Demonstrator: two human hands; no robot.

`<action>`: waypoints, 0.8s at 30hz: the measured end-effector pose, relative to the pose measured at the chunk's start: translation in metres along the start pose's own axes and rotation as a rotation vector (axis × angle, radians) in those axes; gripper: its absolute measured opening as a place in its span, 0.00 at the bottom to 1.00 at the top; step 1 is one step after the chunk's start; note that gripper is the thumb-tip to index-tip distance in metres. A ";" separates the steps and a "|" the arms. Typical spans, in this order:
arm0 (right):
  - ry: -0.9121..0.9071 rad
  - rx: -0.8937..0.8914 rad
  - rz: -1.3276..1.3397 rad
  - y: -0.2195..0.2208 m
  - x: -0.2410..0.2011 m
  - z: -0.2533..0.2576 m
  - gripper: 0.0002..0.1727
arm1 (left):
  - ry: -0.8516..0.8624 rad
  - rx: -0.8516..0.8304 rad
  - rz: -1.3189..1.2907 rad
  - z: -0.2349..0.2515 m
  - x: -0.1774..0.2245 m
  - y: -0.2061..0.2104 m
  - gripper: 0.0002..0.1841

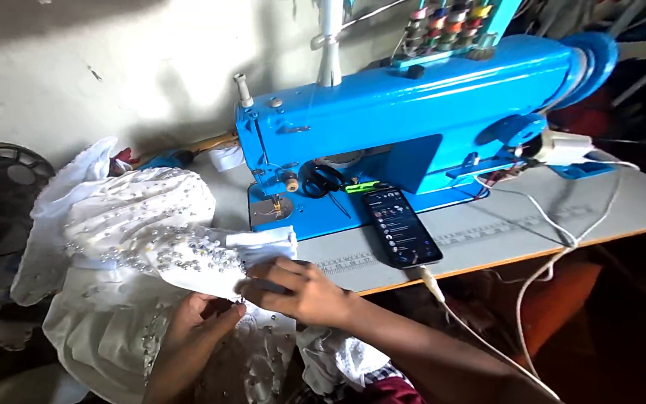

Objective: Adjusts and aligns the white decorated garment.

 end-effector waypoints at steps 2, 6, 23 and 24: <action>-0.006 -0.003 0.014 0.000 0.000 0.000 0.09 | 0.015 0.010 0.006 0.001 0.000 -0.001 0.15; -0.021 0.007 0.017 -0.001 -0.001 0.002 0.08 | 0.013 0.032 -0.013 0.003 -0.001 -0.001 0.16; 0.379 0.028 0.375 0.002 0.037 0.002 0.15 | -0.003 0.088 -0.045 0.009 0.005 -0.002 0.15; 0.395 0.014 0.395 0.003 0.038 0.001 0.14 | -0.009 0.098 -0.042 0.009 0.004 -0.002 0.14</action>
Point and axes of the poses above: each hand's wrist, its own z-axis towards the middle knuckle, its own y-axis out of the palm, x = y × z, the point moved 8 cm from there along z, towards the middle knuckle, and after that the axes turned 5 degrees about y, right-handed, at the moved point
